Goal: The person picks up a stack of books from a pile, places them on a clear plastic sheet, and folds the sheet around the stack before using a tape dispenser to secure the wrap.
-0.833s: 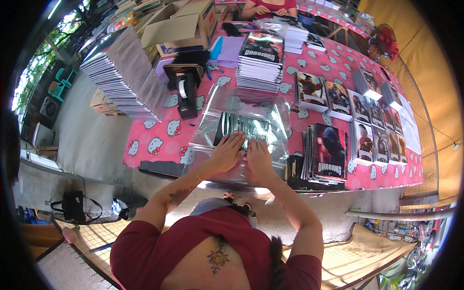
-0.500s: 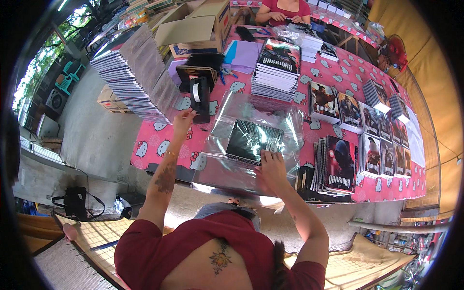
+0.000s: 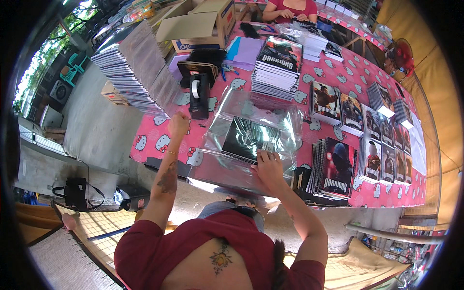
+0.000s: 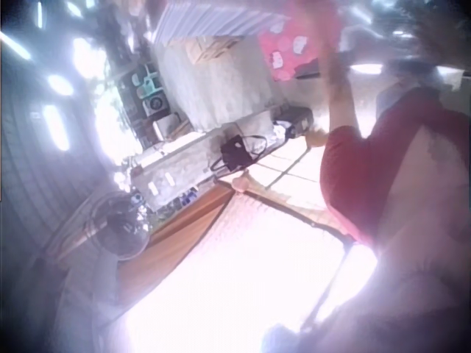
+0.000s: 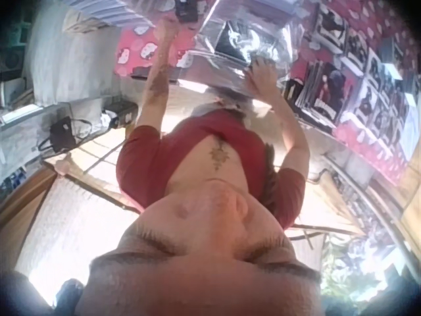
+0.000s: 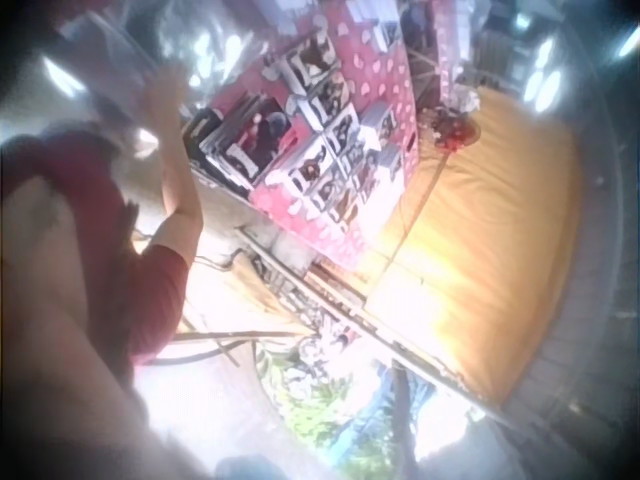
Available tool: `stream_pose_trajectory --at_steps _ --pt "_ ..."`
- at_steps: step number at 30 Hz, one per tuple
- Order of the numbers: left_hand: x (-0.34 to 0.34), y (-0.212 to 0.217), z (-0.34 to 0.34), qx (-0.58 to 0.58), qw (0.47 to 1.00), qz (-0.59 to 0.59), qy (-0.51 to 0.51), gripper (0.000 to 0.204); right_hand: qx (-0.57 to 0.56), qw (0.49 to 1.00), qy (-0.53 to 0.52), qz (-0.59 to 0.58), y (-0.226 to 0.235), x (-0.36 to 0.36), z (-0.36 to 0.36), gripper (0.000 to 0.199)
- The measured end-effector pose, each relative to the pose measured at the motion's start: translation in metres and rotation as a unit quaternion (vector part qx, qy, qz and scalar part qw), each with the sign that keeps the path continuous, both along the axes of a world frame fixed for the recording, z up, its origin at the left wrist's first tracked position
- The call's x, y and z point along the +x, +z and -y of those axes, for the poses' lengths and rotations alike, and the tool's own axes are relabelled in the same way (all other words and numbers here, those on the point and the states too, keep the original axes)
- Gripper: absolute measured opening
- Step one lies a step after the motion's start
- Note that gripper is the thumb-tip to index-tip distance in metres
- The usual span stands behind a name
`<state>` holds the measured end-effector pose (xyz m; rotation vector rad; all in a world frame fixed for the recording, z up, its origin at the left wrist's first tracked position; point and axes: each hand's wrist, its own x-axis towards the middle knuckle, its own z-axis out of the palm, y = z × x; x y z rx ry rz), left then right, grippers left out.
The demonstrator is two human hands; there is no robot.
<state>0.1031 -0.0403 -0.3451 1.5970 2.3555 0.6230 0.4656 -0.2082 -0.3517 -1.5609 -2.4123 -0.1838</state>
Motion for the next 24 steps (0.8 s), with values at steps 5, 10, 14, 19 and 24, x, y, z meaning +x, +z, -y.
stream_pose_trajectory --at_steps 5,10,14,19,24 --pt "0.122 0.026 0.072 0.019 0.915 0.264 -0.305 0.030 0.011 0.999 0.023 -0.025 0.009 0.000 -0.001 0.060" --pt "0.208 0.015 0.095 -0.031 0.966 0.056 -0.250 0.033 0.032 0.998 0.038 -0.036 0.008 0.005 -0.001 0.057" --pt "0.200 0.020 0.087 -0.133 0.932 -0.065 -0.330 0.048 -0.015 0.999 0.030 -0.043 0.008 0.010 -0.001 0.061" --pt "0.194 0.016 0.098 -0.093 0.938 -0.086 -0.321 0.047 0.024 0.994 0.025 -0.099 0.027 0.010 -0.007 0.060" --pt "0.181 0.028 0.129 -0.080 0.938 -0.094 -0.324 0.040 -0.100 0.991 0.008 -0.093 0.028 0.015 -0.025 0.055"
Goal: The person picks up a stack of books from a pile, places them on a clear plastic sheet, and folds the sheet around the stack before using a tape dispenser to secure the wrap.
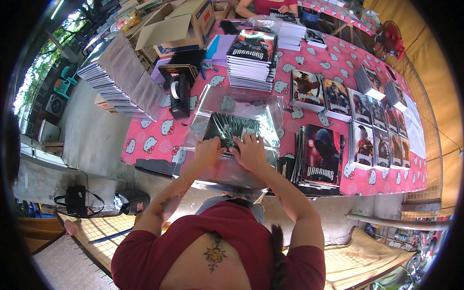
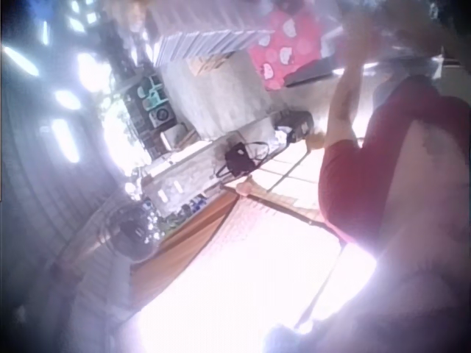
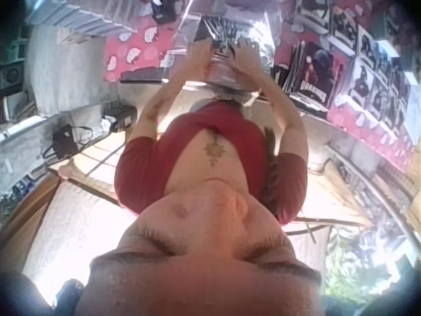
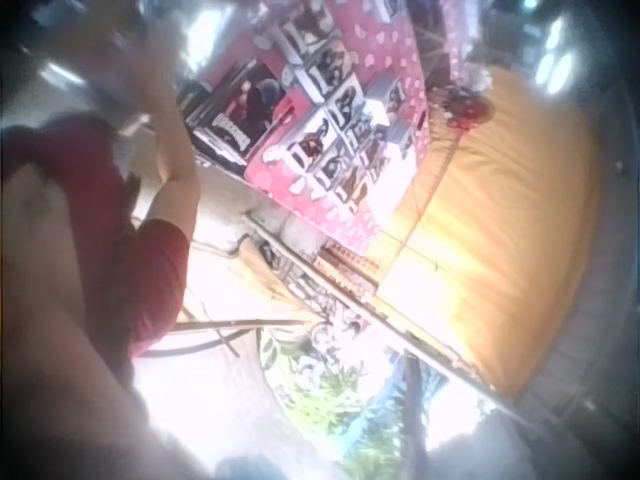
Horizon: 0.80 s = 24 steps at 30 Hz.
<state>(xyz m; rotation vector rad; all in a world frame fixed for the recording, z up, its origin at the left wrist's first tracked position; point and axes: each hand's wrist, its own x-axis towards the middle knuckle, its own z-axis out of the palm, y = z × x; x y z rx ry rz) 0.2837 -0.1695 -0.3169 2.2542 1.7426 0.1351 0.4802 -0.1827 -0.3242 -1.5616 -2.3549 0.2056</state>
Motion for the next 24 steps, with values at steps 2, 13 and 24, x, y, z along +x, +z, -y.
stream_pose_trajectory --at_steps 2,13,24 --pt "0.008 -0.007 0.033 0.169 0.973 0.103 -0.117 0.038 -0.016 0.999 -0.005 -0.041 -0.005 0.007 -0.035 0.053" --pt "-0.066 0.008 -0.020 0.076 0.873 0.481 0.030 0.046 -0.455 0.776 -0.005 -0.436 0.067 0.091 -0.132 0.062" --pt "-0.191 -0.023 -0.141 0.177 0.886 0.345 0.254 0.032 0.131 0.962 0.231 -0.067 0.189 0.021 -0.053 0.023"
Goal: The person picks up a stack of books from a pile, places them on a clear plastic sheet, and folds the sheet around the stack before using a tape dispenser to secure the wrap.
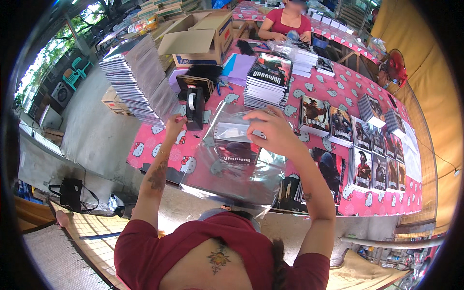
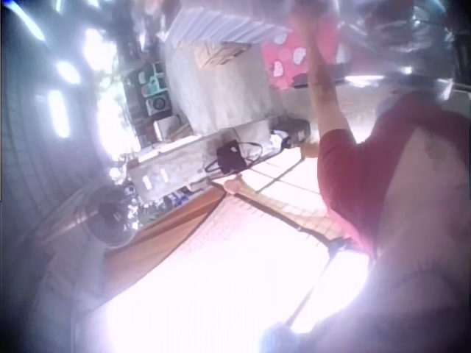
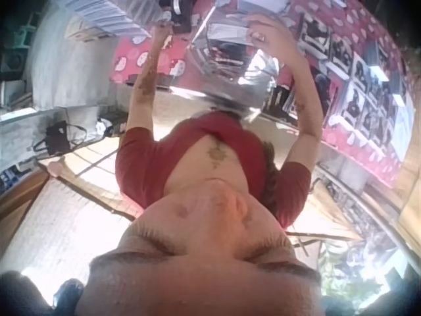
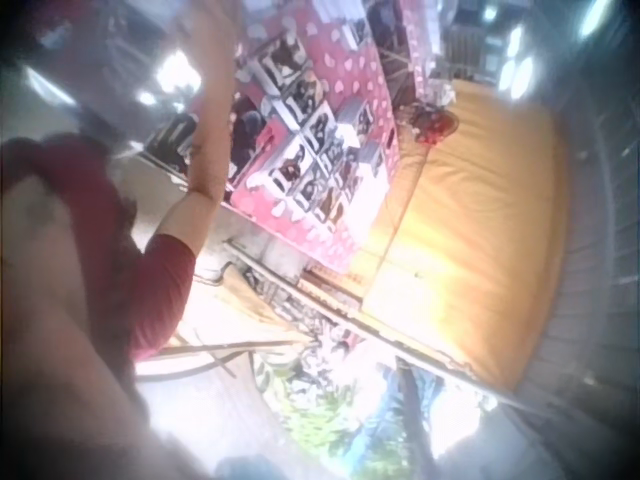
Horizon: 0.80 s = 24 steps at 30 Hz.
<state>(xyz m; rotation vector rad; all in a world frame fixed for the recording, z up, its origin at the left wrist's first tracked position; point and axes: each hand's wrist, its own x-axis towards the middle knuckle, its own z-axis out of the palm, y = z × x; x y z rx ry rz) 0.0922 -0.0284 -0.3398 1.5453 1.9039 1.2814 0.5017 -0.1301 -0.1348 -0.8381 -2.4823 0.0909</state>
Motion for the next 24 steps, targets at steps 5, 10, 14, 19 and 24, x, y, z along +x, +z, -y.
stream_pose_trajectory --at_steps 5,10,14,19,24 --pt "-0.010 -0.015 -0.025 -0.095 0.950 0.288 -0.072 0.024 -0.036 0.997 -0.005 -0.067 0.015 -0.042 -0.003 0.025" --pt "0.010 -0.059 0.003 -0.070 0.797 0.596 -0.069 0.011 0.002 0.998 -0.051 -0.025 0.006 -0.077 -0.004 0.037" --pt "0.015 -0.027 0.005 -0.152 0.973 -0.164 0.063 0.010 0.004 0.997 -0.073 -0.014 -0.003 -0.101 -0.008 0.039" --pt "0.036 0.088 0.032 0.017 0.897 0.251 -0.363 0.014 -0.029 0.993 -0.110 0.025 -0.003 -0.109 -0.010 0.044" --pt "0.088 0.159 0.036 -0.029 0.839 0.222 -0.496 0.026 -0.105 0.986 -0.115 0.063 0.016 -0.117 -0.010 0.048"
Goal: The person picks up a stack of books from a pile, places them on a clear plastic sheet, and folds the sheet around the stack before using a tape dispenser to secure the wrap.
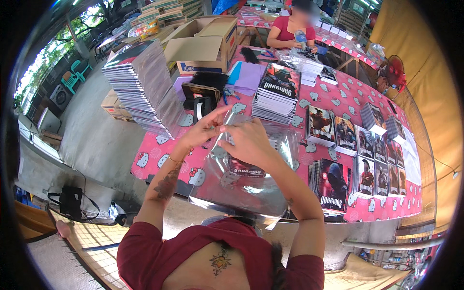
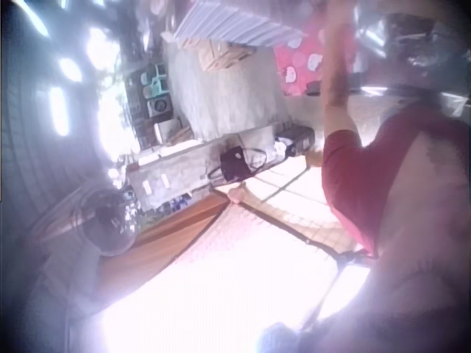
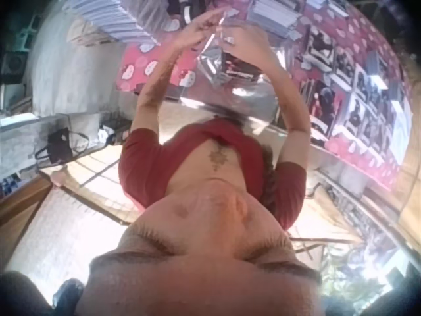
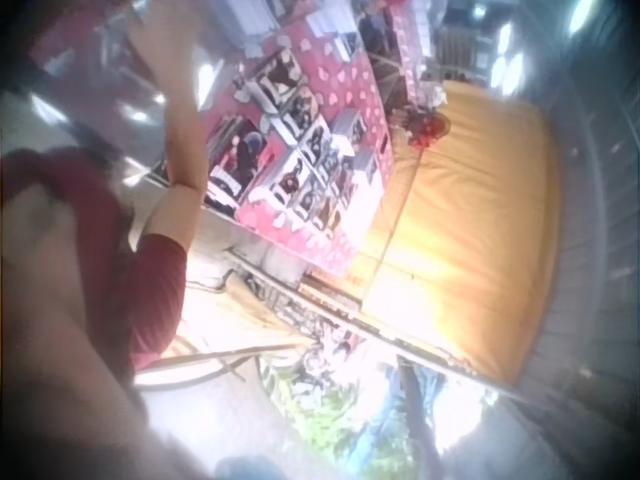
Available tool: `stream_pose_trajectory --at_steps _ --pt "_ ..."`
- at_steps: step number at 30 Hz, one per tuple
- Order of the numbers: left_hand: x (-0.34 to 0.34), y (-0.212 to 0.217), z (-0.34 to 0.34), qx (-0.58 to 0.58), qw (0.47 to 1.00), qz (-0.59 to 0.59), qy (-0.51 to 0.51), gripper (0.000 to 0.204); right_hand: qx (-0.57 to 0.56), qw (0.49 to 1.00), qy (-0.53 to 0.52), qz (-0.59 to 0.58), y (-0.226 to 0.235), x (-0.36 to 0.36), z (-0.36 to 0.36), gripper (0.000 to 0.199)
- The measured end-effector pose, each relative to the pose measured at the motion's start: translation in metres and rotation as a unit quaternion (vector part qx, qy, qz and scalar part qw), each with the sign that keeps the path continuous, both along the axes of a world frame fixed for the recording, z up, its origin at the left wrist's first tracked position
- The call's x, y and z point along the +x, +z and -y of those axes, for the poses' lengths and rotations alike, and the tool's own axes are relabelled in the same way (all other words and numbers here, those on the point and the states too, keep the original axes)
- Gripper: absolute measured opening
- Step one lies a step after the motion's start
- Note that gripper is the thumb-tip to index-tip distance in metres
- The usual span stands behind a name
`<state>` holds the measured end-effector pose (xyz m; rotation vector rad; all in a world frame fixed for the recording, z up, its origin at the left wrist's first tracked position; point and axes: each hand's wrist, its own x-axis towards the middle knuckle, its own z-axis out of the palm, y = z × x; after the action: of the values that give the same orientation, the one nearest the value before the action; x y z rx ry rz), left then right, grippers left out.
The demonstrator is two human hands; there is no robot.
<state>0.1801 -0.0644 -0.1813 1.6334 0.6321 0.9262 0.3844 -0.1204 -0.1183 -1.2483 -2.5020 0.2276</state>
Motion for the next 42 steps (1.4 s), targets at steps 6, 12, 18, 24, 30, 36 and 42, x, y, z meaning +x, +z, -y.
stream_pose_trajectory --at_steps 6,12,18,24,30,36,42 --pt "-0.008 0.004 -0.022 0.205 0.974 -0.096 0.002 0.012 0.114 0.991 0.047 -0.043 0.006 0.064 0.006 0.051" --pt "0.044 -0.002 -0.023 0.300 0.940 -0.160 0.028 0.017 -0.060 0.967 -0.029 -0.247 -0.094 0.161 0.005 0.066" --pt "0.078 -0.036 -0.019 0.418 0.867 -0.259 0.075 0.025 0.004 0.993 0.098 -0.062 -0.109 0.118 0.003 0.066" --pt "0.101 -0.043 -0.015 0.373 0.877 -0.244 0.179 0.057 0.000 0.986 0.090 -0.138 -0.122 0.111 0.005 0.052" --pt "0.071 0.012 0.014 0.320 0.923 -0.212 0.014 0.060 -0.225 0.870 -0.130 -0.420 -0.141 0.126 -0.059 0.043" --pt "0.063 0.026 0.006 0.171 0.965 -0.128 0.153 0.052 -0.337 0.885 -0.075 -0.312 -0.090 0.105 -0.098 0.029" --pt "0.066 -0.027 -0.039 0.058 0.922 -0.367 0.109 0.062 -0.379 0.823 -0.088 -0.414 -0.100 0.104 -0.091 0.052"
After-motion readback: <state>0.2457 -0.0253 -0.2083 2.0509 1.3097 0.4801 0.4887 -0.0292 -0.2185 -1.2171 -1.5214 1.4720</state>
